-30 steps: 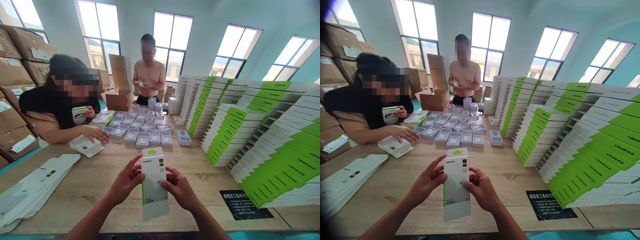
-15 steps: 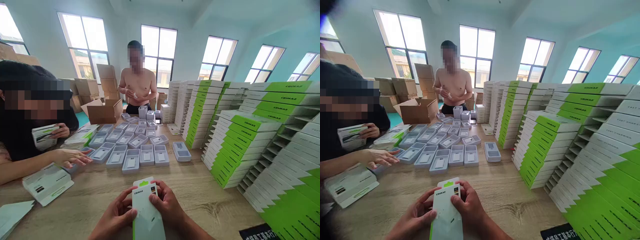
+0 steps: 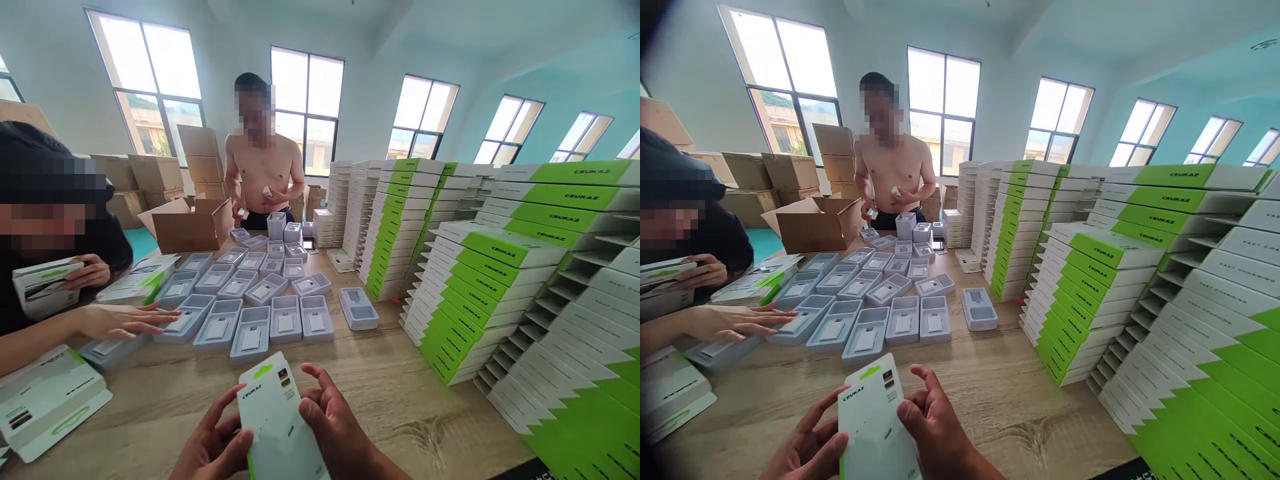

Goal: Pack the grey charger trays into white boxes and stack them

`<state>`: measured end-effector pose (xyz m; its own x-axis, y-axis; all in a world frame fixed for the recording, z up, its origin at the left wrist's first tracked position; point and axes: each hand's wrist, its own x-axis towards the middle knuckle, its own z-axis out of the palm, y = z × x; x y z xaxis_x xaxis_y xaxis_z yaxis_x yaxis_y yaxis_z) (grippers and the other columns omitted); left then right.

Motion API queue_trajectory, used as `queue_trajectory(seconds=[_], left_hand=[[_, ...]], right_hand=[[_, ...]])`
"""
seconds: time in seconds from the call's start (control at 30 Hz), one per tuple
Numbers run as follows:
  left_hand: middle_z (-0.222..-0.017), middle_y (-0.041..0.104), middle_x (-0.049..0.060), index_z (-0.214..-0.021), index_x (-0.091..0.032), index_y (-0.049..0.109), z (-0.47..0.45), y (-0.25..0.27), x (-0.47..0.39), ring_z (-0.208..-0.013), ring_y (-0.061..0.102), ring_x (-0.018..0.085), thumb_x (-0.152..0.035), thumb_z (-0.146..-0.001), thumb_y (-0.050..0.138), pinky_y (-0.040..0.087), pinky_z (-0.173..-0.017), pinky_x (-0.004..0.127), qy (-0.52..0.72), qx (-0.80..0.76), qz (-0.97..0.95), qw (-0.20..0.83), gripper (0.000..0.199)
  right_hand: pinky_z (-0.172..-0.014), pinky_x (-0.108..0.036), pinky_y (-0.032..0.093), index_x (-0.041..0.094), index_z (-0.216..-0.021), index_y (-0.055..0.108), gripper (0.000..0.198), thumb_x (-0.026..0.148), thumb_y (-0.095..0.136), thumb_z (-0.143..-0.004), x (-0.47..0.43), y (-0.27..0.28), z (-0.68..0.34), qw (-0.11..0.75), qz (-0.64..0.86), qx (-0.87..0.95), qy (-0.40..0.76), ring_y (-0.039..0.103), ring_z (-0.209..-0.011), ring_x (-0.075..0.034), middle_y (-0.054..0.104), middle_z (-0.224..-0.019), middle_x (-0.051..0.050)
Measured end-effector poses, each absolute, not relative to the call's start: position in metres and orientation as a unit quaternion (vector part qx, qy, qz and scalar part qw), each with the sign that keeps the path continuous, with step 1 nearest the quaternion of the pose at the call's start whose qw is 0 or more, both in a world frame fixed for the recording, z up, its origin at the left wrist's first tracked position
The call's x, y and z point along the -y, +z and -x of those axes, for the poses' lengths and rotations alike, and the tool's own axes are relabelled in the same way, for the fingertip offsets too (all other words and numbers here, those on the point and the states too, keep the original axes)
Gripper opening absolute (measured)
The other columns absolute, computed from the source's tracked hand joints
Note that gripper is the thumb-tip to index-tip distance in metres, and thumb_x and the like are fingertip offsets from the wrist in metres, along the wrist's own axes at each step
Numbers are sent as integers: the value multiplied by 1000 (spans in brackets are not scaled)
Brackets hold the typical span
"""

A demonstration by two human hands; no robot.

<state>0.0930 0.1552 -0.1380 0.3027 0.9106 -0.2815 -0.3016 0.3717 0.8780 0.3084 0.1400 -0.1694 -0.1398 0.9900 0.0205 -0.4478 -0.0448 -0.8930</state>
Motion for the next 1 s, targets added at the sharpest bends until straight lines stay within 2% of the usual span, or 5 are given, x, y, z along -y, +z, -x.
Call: queue_trajectory(seconds=[0.4, 0.6, 0.7, 0.87, 1.0], left_hand=[[-131, 68, 14, -146, -32, 40, -91, -151, -161, -95, 73, 33, -59, -77, 73, 62, -70, 39, 537, -411, -437, 593, 81], [-156, 40, 12, -146, -35, 48, -79, -190, -172, -134, 50, 36, -39, -89, 61, 58, -94, 47, 555, -479, -658, 173, 58], [-154, 45, 11, -135, -34, 62, -65, -195, -181, -140, 45, 39, -31, -85, 67, 50, -106, 53, 512, -454, -729, 24, 50], [-127, 72, 10, -121, -28, 69, -59, -170, -173, -116, 68, 27, -24, -89, 60, 57, -98, 37, 467, -412, -767, 154, 33], [-91, 79, 9, -100, -18, 74, -70, -143, -158, -87, 75, 29, -38, -89, 59, 61, -78, 37, 409, -498, -688, 333, 27]], right_hand=[[-61, -25, 47, 16, -103, 70, 50, 50, 85, -71, -148, -183, -315, 546, 346, 352, 677, 67, -66, -15, 77, -86, -6], [-57, -25, 45, 14, -102, 74, 57, 58, 85, -68, -156, -196, -325, 505, 367, 385, 680, 68, -63, -17, 77, -81, -7], [-57, -23, 43, 13, -98, 77, 58, 60, 85, -65, -159, -198, -325, 485, 371, 422, 670, 66, -61, -15, 76, -78, -7], [-51, -26, 43, 12, -93, 77, 76, 82, 49, -84, -140, -175, -315, 507, 292, 382, 715, 63, -54, -17, 73, -70, -10], [-50, -24, 42, 15, -100, 74, 55, 67, 65, -85, -125, -155, -319, 537, 322, 451, 637, 57, -52, -12, 69, -72, -5]])
